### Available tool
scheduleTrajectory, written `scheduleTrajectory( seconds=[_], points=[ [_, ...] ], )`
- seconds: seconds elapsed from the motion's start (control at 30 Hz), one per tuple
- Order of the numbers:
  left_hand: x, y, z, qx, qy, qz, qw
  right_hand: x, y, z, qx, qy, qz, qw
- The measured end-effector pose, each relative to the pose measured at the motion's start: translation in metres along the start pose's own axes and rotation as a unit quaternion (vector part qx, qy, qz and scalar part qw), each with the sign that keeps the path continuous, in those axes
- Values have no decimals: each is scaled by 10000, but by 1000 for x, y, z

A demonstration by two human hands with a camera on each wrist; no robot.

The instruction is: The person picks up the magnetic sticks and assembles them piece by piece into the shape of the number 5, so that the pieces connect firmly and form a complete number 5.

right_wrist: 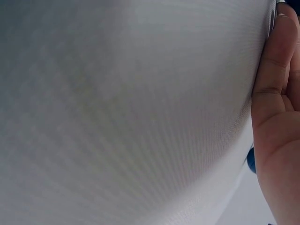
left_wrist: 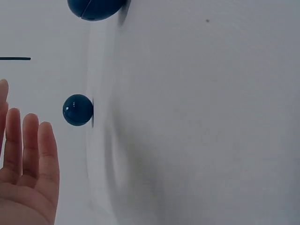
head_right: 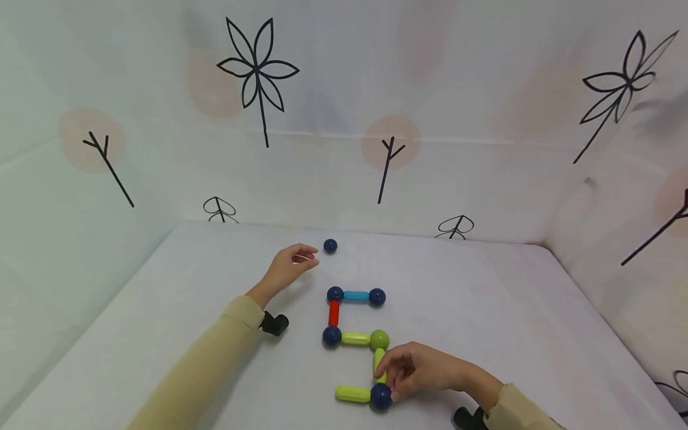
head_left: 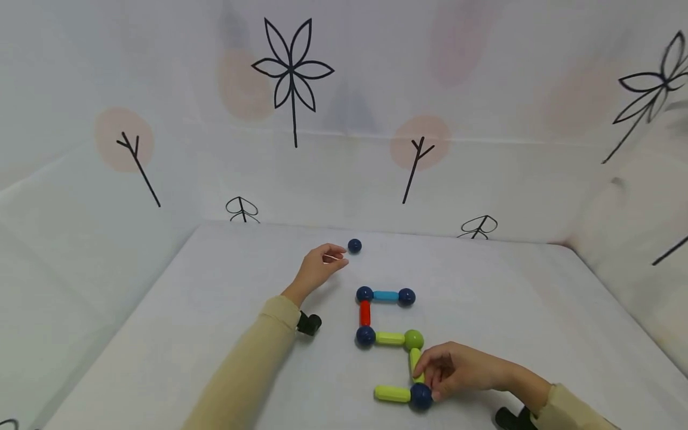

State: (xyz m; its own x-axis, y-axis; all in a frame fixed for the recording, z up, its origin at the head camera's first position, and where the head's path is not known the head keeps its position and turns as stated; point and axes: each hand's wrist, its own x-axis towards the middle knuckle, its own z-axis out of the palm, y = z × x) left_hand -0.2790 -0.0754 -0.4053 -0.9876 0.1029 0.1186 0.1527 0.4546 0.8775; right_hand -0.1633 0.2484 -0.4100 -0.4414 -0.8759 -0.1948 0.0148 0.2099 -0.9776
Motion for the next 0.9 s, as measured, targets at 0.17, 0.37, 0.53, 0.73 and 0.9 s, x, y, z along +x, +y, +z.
scheduleTrajectory(
  seconds=[0.17,0.37,0.53,0.73,0.9],
  points=[
    [13,0,11,-181,175,-200,9995,-2,1,0,-15,26,47,10000],
    [30,-2,23,-76,194,-231,9995,-3,1,-1,-83,55,78,9999],
    [43,-6,28,147,44,-410,9990,-3,1,-2,-70,55,94,9999],
    [51,-6,28,493,-403,-302,9975,-3,2,-2,-48,59,102,9999],
    [54,-3,27,707,-716,-146,9948,-1,2,-1,-32,50,88,9999]
  ],
)
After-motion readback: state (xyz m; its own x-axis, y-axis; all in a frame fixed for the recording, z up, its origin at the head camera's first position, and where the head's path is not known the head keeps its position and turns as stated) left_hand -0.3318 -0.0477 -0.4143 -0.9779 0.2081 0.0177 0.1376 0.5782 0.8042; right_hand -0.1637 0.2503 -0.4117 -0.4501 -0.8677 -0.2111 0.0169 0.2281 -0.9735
